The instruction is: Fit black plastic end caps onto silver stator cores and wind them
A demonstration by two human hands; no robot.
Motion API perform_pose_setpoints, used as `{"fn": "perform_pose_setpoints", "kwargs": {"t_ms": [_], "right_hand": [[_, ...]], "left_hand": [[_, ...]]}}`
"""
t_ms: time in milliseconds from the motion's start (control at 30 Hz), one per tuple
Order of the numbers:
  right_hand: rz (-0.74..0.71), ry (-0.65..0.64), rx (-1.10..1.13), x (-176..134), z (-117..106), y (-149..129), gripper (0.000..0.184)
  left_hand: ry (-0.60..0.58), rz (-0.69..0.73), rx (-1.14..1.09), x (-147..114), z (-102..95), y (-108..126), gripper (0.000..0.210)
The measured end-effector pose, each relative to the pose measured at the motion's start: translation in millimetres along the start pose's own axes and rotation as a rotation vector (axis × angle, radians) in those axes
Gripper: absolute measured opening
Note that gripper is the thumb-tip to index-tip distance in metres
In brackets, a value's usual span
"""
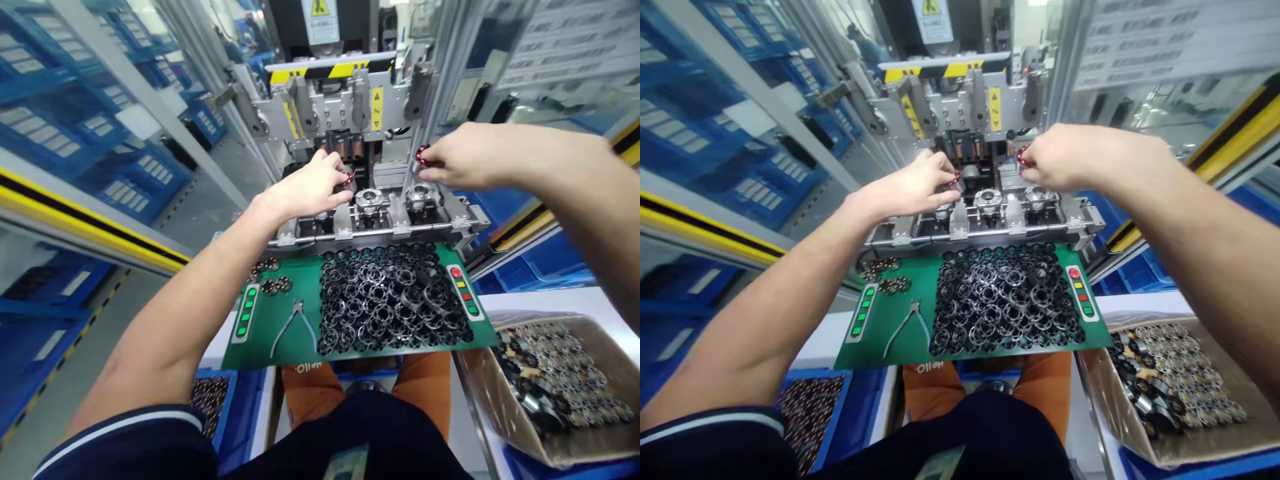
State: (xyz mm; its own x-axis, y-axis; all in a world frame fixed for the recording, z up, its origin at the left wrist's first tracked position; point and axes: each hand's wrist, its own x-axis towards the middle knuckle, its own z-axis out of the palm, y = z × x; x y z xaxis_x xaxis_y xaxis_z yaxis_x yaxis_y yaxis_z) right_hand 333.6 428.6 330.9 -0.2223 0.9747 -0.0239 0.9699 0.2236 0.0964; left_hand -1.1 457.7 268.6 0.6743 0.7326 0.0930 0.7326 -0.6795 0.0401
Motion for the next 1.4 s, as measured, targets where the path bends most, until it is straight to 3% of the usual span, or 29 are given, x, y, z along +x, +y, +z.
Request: {"fn": "perform_pose_setpoints", "kwargs": {"t_ms": [67,133,167,233,333,367,433,533,667,800,1067,1233,1300,1400], "right_hand": [[-0.297,0.072,0.012,-61,13,-42,0.053],[-0.488,0.118,0.124,-117,36,-100,0.041],[-0.544,0.093,0.190,-137,50,-132,0.031],[-0.596,-0.089,0.321,-158,77,-201,0.023],[-0.566,-0.200,0.341,-143,115,-293,0.015],[-0.522,-0.212,0.336,-132,127,-316,0.020],[-0.429,-0.222,0.326,-108,147,-353,0.044],[-0.300,-0.241,0.301,-84,170,-382,0.052],[-0.187,-0.275,0.271,-70,188,-394,0.052],[-0.160,-0.300,0.278,-60,194,-397,0.051],[-0.189,-0.249,0.374,-68,181,-406,0.052],[-0.365,-0.209,0.514,-136,165,-356,0.059],[-0.481,-0.276,0.593,-182,167,-323,0.060],[-0.534,-0.366,0.645,-251,179,-271,0.039]], "left_hand": [[-0.088,-0.007,-0.116,-71,6.1,-11,0.053],[-0.245,-0.104,-0.195,-141,23.0,-17,0.040],[-0.309,-0.146,-0.207,-173,34.8,-18,0.033],[-0.399,-0.235,-0.199,-225,62.6,-18,0.023],[-0.454,-0.392,-0.151,-273,103.8,-10,0.020],[-0.453,-0.446,-0.137,-282,114.7,-7,0.023],[-0.424,-0.544,-0.118,-295,130.4,-1,0.030],[-0.331,-0.640,-0.114,-304,140.8,2,0.036],[-0.250,-0.640,-0.166,-306,143.9,-5,0.052],[-0.233,-0.620,-0.211,-304,147.4,-16,0.051],[-0.147,-0.650,-0.238,-308,149.6,-18,0.046],[0.113,-0.658,-0.278,-337,139.7,9,0.061],[0.246,-0.636,-0.322,-349,141.3,30,0.054],[0.504,-0.528,-0.444,-352,151.1,73,0.033]]}}
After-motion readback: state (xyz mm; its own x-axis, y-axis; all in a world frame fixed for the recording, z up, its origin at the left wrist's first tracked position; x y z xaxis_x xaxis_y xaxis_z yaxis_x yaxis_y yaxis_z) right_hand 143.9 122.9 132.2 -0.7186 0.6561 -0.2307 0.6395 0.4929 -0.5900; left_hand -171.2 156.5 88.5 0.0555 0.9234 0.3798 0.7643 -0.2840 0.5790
